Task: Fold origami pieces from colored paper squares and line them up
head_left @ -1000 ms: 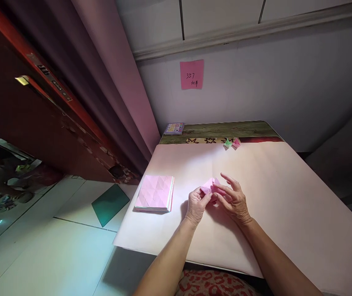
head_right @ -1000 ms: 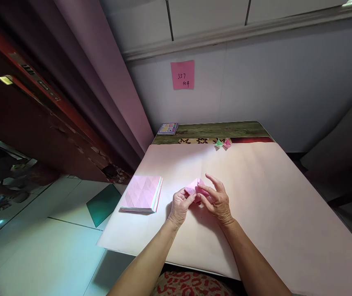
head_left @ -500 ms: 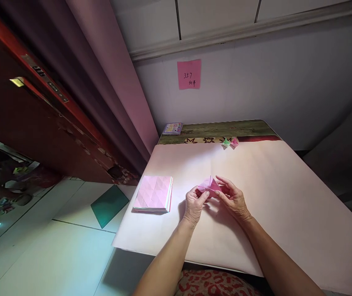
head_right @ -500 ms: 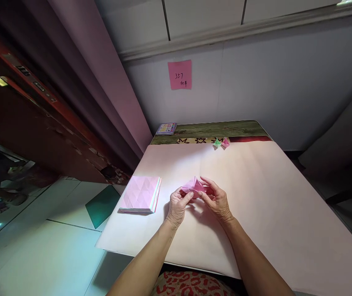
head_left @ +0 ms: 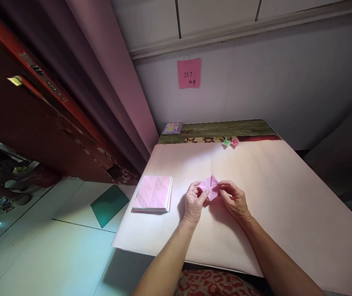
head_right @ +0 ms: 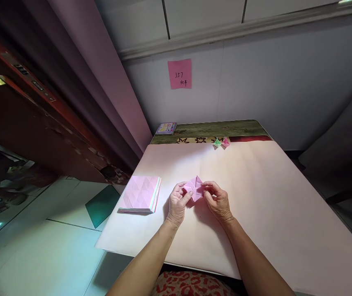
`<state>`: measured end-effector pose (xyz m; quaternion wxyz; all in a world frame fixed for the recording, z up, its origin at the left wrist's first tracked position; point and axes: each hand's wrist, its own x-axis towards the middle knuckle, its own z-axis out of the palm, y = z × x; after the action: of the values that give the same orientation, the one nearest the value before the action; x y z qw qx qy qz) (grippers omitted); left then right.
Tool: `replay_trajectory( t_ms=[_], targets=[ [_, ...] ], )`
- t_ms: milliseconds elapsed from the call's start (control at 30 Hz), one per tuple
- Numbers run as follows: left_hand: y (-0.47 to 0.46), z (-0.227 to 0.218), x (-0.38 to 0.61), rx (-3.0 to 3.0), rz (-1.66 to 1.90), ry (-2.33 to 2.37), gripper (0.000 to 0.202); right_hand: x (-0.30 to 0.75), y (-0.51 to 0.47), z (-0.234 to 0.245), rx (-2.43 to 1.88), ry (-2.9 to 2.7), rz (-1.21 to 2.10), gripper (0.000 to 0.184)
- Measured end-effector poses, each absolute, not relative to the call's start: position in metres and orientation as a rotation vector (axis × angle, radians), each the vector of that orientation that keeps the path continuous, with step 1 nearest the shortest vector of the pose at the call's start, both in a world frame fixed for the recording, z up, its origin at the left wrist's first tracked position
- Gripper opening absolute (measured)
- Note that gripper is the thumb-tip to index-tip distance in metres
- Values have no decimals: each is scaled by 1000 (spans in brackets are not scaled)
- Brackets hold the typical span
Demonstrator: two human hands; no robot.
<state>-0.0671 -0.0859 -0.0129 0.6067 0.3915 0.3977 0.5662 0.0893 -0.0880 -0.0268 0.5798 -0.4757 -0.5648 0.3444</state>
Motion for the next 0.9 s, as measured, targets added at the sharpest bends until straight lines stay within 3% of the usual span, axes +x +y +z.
replay_trajectory(
  t_ms=[133, 367, 700, 900],
  targets=[
    [-87, -11, -67, 1022, 1379, 945, 71, 90, -87, -25, -1122, -1390, 789, 17],
    [-87, -17, -68, 1226, 1379, 1120, 38, 93, -87, -21, -1077, -1420, 855, 25],
    [-82, -27, -72, 1178, 1299, 1112, 37, 99, -86, -23, -1131, -1439, 829, 31],
    [-86, -21, -68, 1338, 1312, 1251, 28, 100, -86, -24, -1215, -1470, 700, 21]
  ],
)
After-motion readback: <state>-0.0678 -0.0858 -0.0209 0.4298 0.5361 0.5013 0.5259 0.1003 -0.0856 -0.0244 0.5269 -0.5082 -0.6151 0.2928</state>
